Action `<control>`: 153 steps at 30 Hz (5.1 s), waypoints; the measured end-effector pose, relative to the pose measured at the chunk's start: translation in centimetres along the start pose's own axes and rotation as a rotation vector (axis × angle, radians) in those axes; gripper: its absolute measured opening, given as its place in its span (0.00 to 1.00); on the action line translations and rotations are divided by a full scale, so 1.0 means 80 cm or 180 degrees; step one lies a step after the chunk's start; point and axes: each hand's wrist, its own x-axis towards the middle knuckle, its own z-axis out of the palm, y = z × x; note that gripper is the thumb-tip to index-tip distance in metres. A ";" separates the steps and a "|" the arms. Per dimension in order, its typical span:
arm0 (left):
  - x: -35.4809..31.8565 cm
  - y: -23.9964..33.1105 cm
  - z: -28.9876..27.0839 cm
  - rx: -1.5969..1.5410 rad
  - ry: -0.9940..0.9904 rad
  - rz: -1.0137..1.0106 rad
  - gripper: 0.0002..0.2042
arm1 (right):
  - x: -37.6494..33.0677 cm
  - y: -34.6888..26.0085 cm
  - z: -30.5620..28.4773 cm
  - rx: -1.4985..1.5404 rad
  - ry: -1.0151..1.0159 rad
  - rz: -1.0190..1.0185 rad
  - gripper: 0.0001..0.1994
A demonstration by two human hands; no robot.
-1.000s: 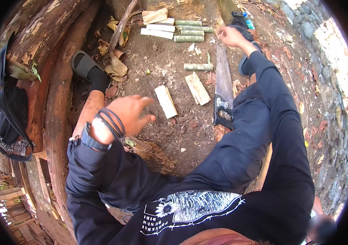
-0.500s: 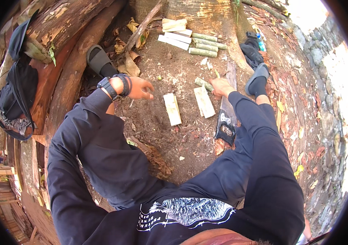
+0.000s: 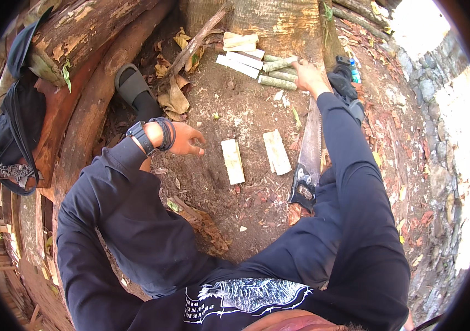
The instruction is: The person sits on the ground and uses a hand saw to cut a green bamboo stalk into smaller segments. The person holds the bamboo steady with one hand while sawing with the other, periodically adjusting the position of the stalk to complete the cuts.
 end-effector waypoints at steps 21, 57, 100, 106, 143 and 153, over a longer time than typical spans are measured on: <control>0.012 0.009 0.003 0.0019 -0.0411 -0.0312 0.34 | -0.028 -0.010 0.108 0.1082 -0.0445 -0.0047 0.35; 0.187 -0.007 0.040 0.0789 0.0115 -0.0017 0.28 | 0.056 -0.030 0.115 0.0810 -0.0433 -0.0550 0.34; 0.053 -0.016 0.033 0.0383 -0.0365 -0.0829 0.30 | 0.089 -0.007 -0.018 -0.0355 0.0536 0.0167 0.38; 0.057 -0.005 0.020 0.0338 -0.0414 -0.0765 0.29 | 0.092 0.030 0.030 -0.0173 -0.0066 0.0195 0.37; 0.066 -0.012 0.019 0.0371 0.0062 -0.0402 0.30 | -0.079 0.195 0.034 0.1117 -0.0763 0.0442 0.25; 0.052 0.064 -0.049 -0.5626 0.0482 0.1863 0.50 | -0.205 0.019 -0.214 0.3522 0.2576 -0.0090 0.22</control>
